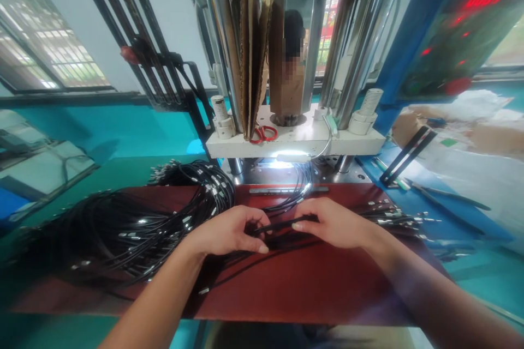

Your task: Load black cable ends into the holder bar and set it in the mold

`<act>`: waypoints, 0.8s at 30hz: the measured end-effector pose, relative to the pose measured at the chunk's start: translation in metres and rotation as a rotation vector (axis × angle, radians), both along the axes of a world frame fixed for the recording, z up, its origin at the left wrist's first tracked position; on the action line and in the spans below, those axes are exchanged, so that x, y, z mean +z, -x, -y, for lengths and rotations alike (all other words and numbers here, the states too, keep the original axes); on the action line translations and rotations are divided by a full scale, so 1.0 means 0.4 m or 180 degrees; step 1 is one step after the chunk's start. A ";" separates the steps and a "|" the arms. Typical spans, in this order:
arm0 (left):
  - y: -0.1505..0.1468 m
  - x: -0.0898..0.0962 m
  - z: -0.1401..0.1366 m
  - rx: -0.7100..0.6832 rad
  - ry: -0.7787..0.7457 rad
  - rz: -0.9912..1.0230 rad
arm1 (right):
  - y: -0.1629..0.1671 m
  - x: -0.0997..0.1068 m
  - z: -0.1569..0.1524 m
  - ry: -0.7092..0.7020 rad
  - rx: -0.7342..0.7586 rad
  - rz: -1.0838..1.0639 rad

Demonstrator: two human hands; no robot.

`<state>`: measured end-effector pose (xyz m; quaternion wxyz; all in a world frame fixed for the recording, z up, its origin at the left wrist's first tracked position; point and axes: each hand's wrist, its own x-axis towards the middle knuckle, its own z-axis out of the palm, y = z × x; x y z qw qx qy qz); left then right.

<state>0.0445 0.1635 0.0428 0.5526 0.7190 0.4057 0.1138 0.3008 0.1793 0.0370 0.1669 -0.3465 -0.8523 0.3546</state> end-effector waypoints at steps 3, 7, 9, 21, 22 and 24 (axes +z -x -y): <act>-0.002 0.005 0.002 0.0049 -0.0169 -0.0129 | -0.004 0.002 0.000 0.0172 0.0167 -0.0053; -0.005 0.011 0.005 0.0111 -0.0198 -0.0247 | -0.005 0.003 0.002 0.0065 0.0175 -0.0008; -0.006 0.010 0.006 0.0042 -0.0427 -0.0320 | -0.004 0.003 0.004 0.0013 0.0150 0.0062; -0.010 -0.008 0.011 -0.0071 -0.0785 -0.0777 | -0.003 0.004 0.004 0.0195 0.0161 -0.0002; -0.009 -0.005 0.012 -0.0095 -0.0790 -0.0755 | -0.003 0.005 0.005 0.0148 0.0144 0.0003; -0.005 0.004 0.013 -0.0152 -0.0871 -0.0651 | -0.001 0.007 0.010 -0.0015 0.0123 0.0041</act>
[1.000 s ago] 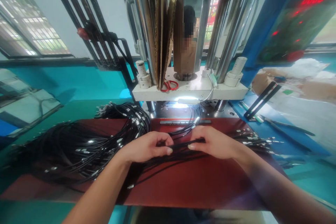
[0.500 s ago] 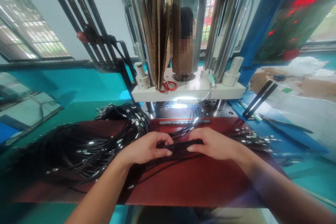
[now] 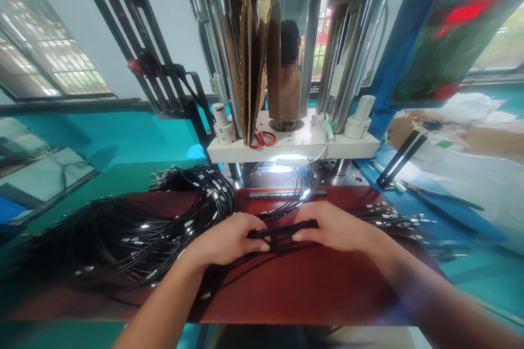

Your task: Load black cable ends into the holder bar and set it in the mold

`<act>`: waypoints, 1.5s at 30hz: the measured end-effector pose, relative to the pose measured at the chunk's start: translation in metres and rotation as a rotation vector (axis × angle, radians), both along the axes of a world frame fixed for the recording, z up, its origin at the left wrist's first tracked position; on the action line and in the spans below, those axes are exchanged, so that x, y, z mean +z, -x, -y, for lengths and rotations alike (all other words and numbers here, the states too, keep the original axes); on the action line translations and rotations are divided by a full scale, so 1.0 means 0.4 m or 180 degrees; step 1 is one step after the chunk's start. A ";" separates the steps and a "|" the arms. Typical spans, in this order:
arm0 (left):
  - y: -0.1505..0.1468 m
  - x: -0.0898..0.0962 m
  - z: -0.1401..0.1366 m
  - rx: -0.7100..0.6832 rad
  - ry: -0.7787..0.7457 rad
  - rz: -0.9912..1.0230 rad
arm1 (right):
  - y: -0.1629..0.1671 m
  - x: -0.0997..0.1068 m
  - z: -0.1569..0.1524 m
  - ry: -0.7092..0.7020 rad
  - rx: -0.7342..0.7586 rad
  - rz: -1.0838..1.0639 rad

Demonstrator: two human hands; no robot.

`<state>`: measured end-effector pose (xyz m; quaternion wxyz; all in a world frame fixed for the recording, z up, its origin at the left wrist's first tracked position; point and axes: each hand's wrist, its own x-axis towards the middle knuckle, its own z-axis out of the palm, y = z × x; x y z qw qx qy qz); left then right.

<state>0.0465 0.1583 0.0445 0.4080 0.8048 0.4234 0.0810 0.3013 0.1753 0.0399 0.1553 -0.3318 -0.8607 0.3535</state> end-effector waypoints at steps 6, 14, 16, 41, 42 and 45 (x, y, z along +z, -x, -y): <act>0.032 0.025 -0.001 0.0216 0.0644 0.0899 | -0.021 0.012 0.015 -0.1130 -0.0578 0.0615; 0.045 0.011 -0.002 0.0397 0.1322 0.1560 | -0.189 0.009 -0.009 -0.2232 -0.1511 0.1650; 0.043 0.011 0.000 0.0395 0.1284 0.1464 | -0.219 0.017 -0.011 -0.2345 -0.1494 0.1756; -0.248 0.038 0.127 0.1474 0.1045 0.3670 | -0.104 0.201 0.156 -0.0867 -0.2353 -0.1726; -0.251 0.039 0.130 0.1488 0.0996 0.3664 | -0.089 0.188 0.144 -0.0296 -0.2037 -0.1901; -0.259 0.037 0.135 0.1508 0.0895 0.3623 | -0.044 0.188 0.115 0.0421 -0.1385 -0.2146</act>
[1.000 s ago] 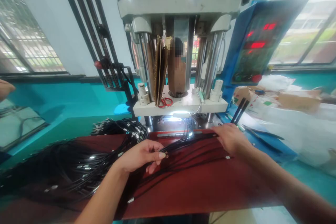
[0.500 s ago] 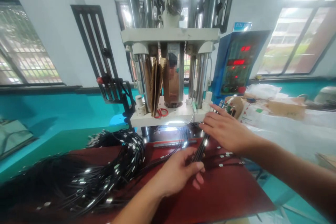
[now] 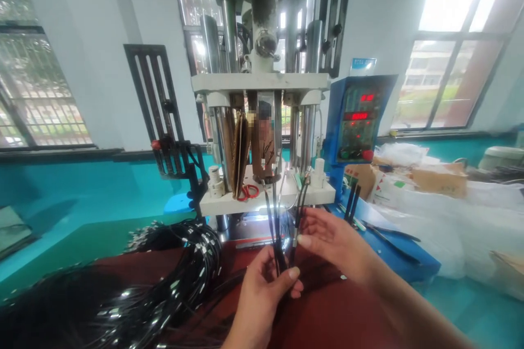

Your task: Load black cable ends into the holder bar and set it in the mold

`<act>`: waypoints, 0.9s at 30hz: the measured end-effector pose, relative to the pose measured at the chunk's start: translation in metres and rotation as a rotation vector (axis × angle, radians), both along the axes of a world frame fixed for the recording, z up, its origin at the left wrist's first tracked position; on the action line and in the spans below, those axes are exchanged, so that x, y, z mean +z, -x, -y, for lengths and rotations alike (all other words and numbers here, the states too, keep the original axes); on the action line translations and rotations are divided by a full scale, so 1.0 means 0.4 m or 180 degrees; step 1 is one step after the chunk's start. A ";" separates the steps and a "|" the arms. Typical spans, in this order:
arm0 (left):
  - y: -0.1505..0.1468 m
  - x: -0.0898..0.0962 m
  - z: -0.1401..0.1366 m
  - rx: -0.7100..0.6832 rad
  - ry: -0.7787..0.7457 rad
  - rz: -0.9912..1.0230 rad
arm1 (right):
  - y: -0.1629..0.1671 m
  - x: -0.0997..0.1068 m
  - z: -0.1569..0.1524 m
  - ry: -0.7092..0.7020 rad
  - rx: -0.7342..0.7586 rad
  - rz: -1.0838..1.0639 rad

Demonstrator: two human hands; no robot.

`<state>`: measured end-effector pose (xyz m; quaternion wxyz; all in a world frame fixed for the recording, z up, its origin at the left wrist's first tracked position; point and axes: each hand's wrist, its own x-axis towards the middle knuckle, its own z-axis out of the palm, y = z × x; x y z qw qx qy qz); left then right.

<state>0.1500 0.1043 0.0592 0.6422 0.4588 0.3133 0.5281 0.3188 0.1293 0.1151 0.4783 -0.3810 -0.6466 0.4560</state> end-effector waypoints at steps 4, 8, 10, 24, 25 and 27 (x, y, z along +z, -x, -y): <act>-0.006 -0.019 -0.001 0.0018 -0.0028 0.0015 | 0.036 0.042 -0.020 -0.0044 -0.0142 -0.0303; -0.002 -0.037 -0.008 -0.0083 -0.0096 0.0002 | 0.042 0.065 -0.040 -0.0183 -0.0400 -0.0339; 0.001 -0.043 -0.010 -0.0097 -0.0119 -0.0097 | 0.036 0.069 -0.048 -0.0319 -0.0407 -0.0184; -0.007 -0.041 -0.001 0.0233 0.0010 -0.0190 | 0.028 0.082 -0.075 -0.0150 -0.0278 -0.0903; -0.006 -0.039 0.000 0.0236 -0.0002 -0.0196 | 0.030 0.084 -0.076 -0.0153 -0.0291 -0.1029; -0.005 -0.035 0.002 0.0269 0.0018 -0.0200 | 0.033 0.088 -0.078 -0.0257 -0.0358 -0.1167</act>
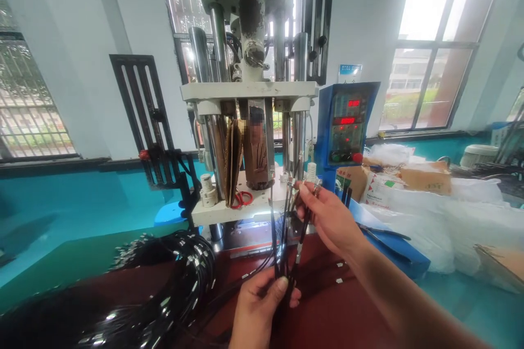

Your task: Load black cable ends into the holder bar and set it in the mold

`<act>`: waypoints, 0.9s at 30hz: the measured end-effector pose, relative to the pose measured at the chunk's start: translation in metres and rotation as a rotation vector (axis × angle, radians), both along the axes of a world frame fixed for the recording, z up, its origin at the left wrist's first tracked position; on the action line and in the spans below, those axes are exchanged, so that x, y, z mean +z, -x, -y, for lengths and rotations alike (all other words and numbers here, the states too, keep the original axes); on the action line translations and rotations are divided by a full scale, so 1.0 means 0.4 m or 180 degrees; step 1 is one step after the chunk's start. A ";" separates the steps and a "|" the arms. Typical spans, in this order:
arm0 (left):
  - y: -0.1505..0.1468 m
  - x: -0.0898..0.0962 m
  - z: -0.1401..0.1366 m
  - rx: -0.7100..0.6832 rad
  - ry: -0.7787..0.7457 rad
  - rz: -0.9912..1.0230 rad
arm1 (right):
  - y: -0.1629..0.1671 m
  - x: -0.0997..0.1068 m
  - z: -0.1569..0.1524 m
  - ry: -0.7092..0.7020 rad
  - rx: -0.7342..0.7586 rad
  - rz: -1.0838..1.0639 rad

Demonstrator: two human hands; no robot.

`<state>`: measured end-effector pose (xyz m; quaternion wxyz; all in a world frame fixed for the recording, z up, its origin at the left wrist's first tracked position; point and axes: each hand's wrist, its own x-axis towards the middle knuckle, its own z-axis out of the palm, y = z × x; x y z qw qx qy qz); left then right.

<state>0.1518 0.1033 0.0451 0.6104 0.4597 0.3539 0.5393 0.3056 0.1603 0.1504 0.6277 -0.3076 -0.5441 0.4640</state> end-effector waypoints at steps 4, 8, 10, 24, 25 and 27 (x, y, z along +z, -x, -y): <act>0.000 -0.001 0.004 0.0081 0.0040 0.0094 | 0.004 0.004 -0.005 -0.0129 -0.0238 0.0070; 0.002 -0.007 0.008 0.0031 0.0034 0.0146 | 0.014 0.011 -0.004 -0.0081 -0.0442 -0.0175; 0.003 -0.009 0.008 0.0060 0.0029 0.0134 | 0.021 0.018 0.002 -0.0143 -0.0536 -0.0282; 0.002 0.024 0.012 0.0386 0.0144 0.0383 | 0.006 0.040 -0.012 -0.0049 0.0100 -0.0708; 0.004 0.023 0.009 0.0393 0.0180 0.0453 | 0.005 0.043 -0.011 -0.0119 0.0154 -0.0640; 0.008 0.021 0.001 0.0321 0.0183 0.0485 | 0.005 0.052 -0.010 -0.0175 0.0375 -0.0560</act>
